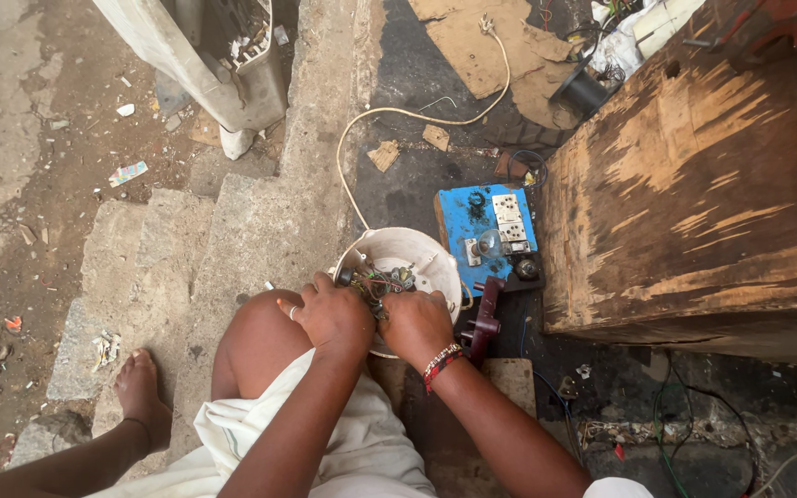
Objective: The person sits on the ground and rewires a lamp, pulling wires through the white dome shade and arranging the wiring inside it. They connect the lamp's cord to a blue power strip with a bulb to test the light, then continue adjusting the wiring inside the shade.
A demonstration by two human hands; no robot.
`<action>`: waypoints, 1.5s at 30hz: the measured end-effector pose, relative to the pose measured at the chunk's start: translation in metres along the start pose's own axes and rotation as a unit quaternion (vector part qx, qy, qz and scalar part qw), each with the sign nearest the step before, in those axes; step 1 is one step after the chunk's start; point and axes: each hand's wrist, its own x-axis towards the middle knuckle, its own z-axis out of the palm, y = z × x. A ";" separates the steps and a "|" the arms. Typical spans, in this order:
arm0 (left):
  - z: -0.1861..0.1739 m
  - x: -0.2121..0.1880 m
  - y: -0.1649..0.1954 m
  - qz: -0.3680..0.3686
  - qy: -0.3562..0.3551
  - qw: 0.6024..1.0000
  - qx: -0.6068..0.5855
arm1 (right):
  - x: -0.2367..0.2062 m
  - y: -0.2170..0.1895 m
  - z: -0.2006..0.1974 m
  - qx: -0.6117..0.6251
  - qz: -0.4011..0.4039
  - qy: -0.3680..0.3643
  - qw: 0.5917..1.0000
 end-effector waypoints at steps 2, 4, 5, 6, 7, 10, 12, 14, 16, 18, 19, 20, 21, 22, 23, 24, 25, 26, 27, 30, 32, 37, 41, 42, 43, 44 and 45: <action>0.000 0.002 0.002 -0.009 -0.009 1.000 0.011 | 0.000 0.001 0.000 0.000 0.001 -0.004 1.000; -0.002 0.002 0.003 -0.013 -0.013 1.000 0.025 | -0.001 0.000 0.000 0.001 0.002 -0.007 1.000; -0.003 0.002 0.003 -0.011 -0.020 0.999 0.025 | -0.001 0.000 0.000 0.002 0.003 -0.007 1.000; -0.004 0.001 0.003 -0.009 -0.026 0.999 0.024 | -0.001 0.001 -0.001 0.004 0.003 -0.006 1.000; -0.006 -0.001 0.001 -0.006 -0.031 0.999 0.023 | -0.001 0.000 -0.001 0.006 0.003 -0.003 1.000; -0.008 -0.006 -0.005 -0.003 -0.039 0.998 -0.046 | -0.002 0.001 -0.002 0.004 0.001 -0.007 1.000; -0.004 -0.017 -0.010 0.000 0.017 0.993 -0.114 | -0.004 0.001 -0.002 0.004 0.005 -0.009 1.000; 0.002 -0.023 -0.015 0.006 0.063 0.986 -0.155 | -0.003 0.001 -0.002 0.005 0.005 -0.008 1.000; 0.010 -0.028 -0.019 0.018 0.094 0.980 -0.172 | -0.003 0.001 0.000 0.002 0.007 -0.006 1.000; 0.017 -0.028 -0.021 0.031 0.134 0.972 -0.188 | -0.002 0.001 0.001 -0.002 0.006 -0.003 1.000; 0.021 -0.028 -0.022 0.037 0.154 0.968 -0.196 | -0.003 0.000 0.002 -0.004 0.006 -0.001 1.000; 0.023 -0.027 -0.025 0.042 0.163 0.965 -0.202 | -0.003 -0.001 0.003 -0.005 0.007 0.001 1.000; 0.026 -0.027 -0.027 0.047 0.172 0.962 -0.206 | -0.003 -0.002 0.003 -0.005 0.008 -0.003 1.000; 0.028 -0.026 -0.029 0.052 0.181 0.959 -0.211 | -0.002 -0.002 0.003 -0.006 0.010 -0.006 1.000; 0.029 -0.025 -0.033 0.062 0.177 0.952 -0.241 | -0.003 -0.003 0.003 -0.006 0.012 -0.009 1.000; 0.030 -0.025 -0.036 0.071 0.173 0.944 -0.271 | -0.003 -0.004 0.003 -0.008 0.016 -0.013 1.000; 0.029 -0.025 -0.039 0.081 0.169 0.935 -0.301 | -0.003 -0.005 0.003 -0.009 0.019 -0.017 1.000; 0.029 -0.025 -0.041 0.094 0.162 0.927 -0.324 | -0.003 -0.005 0.002 -0.011 0.023 -0.022 0.999; 0.028 -0.025 -0.044 0.107 0.155 0.918 -0.348 | -0.003 -0.007 0.002 -0.014 0.025 -0.025 0.999; 0.019 -0.024 -0.047 0.147 0.176 0.909 -0.347 | -0.002 -0.012 0.000 -0.028 0.028 -0.030 0.999; 0.010 -0.024 -0.051 0.165 0.192 0.909 -0.330 | -0.001 -0.017 0.000 -0.040 0.026 -0.032 0.998; -0.008 -0.029 -0.061 0.208 0.238 0.892 -0.324 | 0.001 -0.027 0.000 -0.058 0.021 -0.029 0.998; -0.011 -0.027 -0.069 0.206 0.190 0.894 -0.349 | 0.004 -0.031 0.003 -0.065 0.026 -0.030 0.997; -0.010 -0.025 -0.071 0.215 0.198 0.889 -0.354 | 0.005 -0.031 0.003 -0.064 0.029 -0.033 0.997; -0.009 -0.023 -0.072 0.224 0.208 0.882 -0.358 | 0.005 -0.032 0.004 -0.063 0.031 -0.035 0.997; -0.008 -0.020 -0.074 0.236 0.195 0.876 -0.372 | 0.006 -0.033 0.005 -0.061 0.034 -0.036 0.997; -0.007 -0.016 -0.074 0.249 0.182 0.869 -0.386 | 0.007 -0.033 0.006 -0.060 0.039 -0.038 0.997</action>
